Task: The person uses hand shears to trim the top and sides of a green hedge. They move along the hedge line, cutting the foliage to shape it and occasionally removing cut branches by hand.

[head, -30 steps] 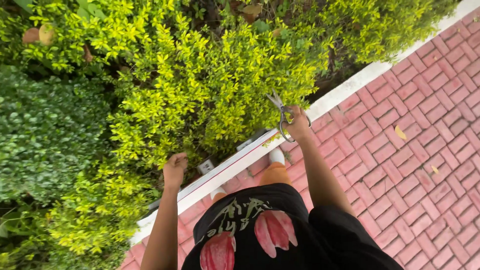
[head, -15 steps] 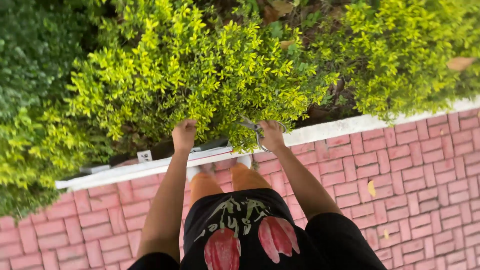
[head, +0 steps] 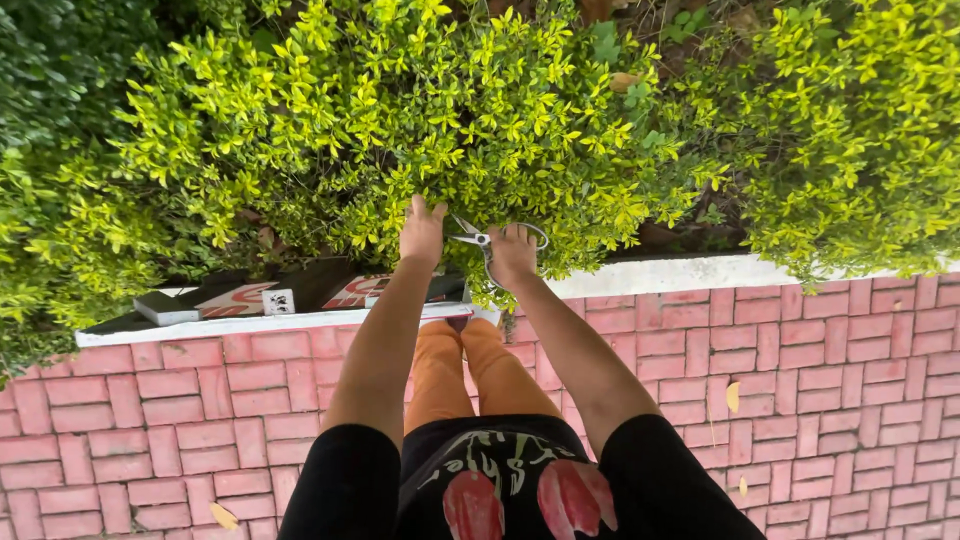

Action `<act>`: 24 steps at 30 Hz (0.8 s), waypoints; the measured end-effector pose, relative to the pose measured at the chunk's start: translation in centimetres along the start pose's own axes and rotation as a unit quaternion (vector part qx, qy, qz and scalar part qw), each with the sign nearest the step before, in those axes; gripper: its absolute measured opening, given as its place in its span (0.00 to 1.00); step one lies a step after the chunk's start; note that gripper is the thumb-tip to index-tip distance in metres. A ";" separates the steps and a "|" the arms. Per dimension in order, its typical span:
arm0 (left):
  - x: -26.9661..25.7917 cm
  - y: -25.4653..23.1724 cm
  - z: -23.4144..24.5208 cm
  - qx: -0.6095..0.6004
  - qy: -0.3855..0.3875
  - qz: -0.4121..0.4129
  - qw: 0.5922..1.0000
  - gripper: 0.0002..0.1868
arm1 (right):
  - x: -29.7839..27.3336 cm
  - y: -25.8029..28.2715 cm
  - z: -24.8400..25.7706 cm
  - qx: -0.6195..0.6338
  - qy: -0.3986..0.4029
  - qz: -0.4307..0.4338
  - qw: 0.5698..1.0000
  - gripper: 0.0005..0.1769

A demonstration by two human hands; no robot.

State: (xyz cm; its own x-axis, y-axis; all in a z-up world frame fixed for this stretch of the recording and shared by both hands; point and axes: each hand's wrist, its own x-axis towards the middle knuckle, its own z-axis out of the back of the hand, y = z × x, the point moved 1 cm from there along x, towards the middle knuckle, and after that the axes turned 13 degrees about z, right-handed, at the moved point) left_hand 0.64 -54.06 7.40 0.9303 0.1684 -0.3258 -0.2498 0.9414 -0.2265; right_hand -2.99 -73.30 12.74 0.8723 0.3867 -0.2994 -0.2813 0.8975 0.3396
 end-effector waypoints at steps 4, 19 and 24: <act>1.9 1.7 -2.7 0.023 -0.025 -0.050 0.998 0.21 | 1.9 1.4 -0.3 0.008 -0.001 0.011 1.000 0.30; 2.2 6.7 6.1 -0.266 -0.126 0.000 0.956 0.05 | 4.0 2.0 1.0 -0.022 -0.061 0.076 0.995 0.27; 3.0 9.1 1.6 -0.225 -0.106 0.082 0.965 0.10 | 4.9 2.2 0.7 -0.065 -0.073 0.117 0.988 0.23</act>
State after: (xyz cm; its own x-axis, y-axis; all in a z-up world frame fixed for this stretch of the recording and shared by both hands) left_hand 1.55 -44.54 5.80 0.8902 0.4055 -0.2078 -0.4461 0.6828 -0.5785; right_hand 0.95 -69.57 12.69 0.8232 0.5604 -0.0906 -0.5229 0.8107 0.2635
